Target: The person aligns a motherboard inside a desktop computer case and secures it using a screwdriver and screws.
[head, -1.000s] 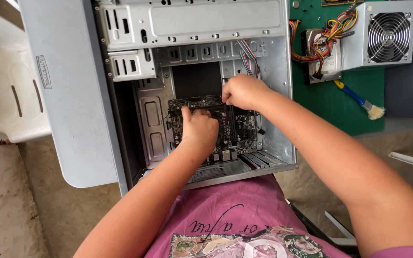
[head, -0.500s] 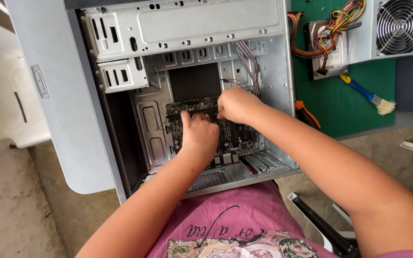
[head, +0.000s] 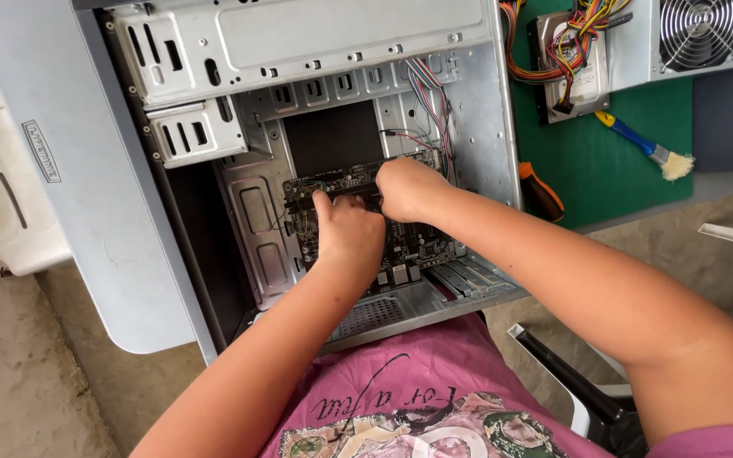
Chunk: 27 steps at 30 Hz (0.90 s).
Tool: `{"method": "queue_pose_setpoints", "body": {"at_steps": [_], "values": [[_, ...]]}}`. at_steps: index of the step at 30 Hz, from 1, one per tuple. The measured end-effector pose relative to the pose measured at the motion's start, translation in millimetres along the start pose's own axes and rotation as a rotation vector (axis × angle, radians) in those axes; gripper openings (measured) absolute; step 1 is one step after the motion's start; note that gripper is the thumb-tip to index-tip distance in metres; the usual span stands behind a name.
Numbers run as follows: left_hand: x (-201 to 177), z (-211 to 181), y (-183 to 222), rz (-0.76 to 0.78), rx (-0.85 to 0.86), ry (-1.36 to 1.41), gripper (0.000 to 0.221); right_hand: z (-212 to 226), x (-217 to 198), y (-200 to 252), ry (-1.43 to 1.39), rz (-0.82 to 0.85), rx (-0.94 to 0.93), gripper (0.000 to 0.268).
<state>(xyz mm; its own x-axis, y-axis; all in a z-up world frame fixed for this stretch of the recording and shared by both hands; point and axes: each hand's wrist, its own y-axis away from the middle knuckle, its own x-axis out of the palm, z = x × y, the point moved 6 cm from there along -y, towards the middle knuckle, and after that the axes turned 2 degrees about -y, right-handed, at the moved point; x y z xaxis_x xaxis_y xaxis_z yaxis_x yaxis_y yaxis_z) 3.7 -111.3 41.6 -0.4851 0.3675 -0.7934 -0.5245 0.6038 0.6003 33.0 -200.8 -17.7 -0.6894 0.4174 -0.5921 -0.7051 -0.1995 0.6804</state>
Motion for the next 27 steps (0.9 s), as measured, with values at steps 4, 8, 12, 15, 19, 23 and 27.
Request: {"method": "queue_pose_setpoints", "body": {"at_steps": [4, 8, 12, 15, 19, 23, 27], "values": [[-4, 0, 2, -0.019, -0.005, -0.013, 0.012, 12, -9, 3, 0.045, 0.044, -0.015, 0.033], [-4, 0, 3, -0.045, -0.007, -0.036, 0.012, 31, -20, 16, 0.078, 0.078, -0.104, 0.034], [5, 0, -3, -0.085, -0.004, 0.003, 0.011, 35, 4, 2, 0.447, -0.214, -0.546, 0.026], [10, 0, -5, -0.1, -0.014, 0.016, 0.017, 37, 8, 12, 0.738, -0.338, -0.881, 0.021], [17, 4, -7, -0.089, -0.032, 0.0, 0.025, 32, 7, 17, 0.861, -0.427, -1.067, 0.02], [9, 11, 2, -0.139, -0.027, 0.043, 0.046, 33, 1, 18, 0.749, -0.36, -0.949, 0.013], [7, 19, 7, -0.197, -0.035, 0.094, 0.053, 37, -29, 22, 0.355, -0.112, -0.549, 0.018]]}}
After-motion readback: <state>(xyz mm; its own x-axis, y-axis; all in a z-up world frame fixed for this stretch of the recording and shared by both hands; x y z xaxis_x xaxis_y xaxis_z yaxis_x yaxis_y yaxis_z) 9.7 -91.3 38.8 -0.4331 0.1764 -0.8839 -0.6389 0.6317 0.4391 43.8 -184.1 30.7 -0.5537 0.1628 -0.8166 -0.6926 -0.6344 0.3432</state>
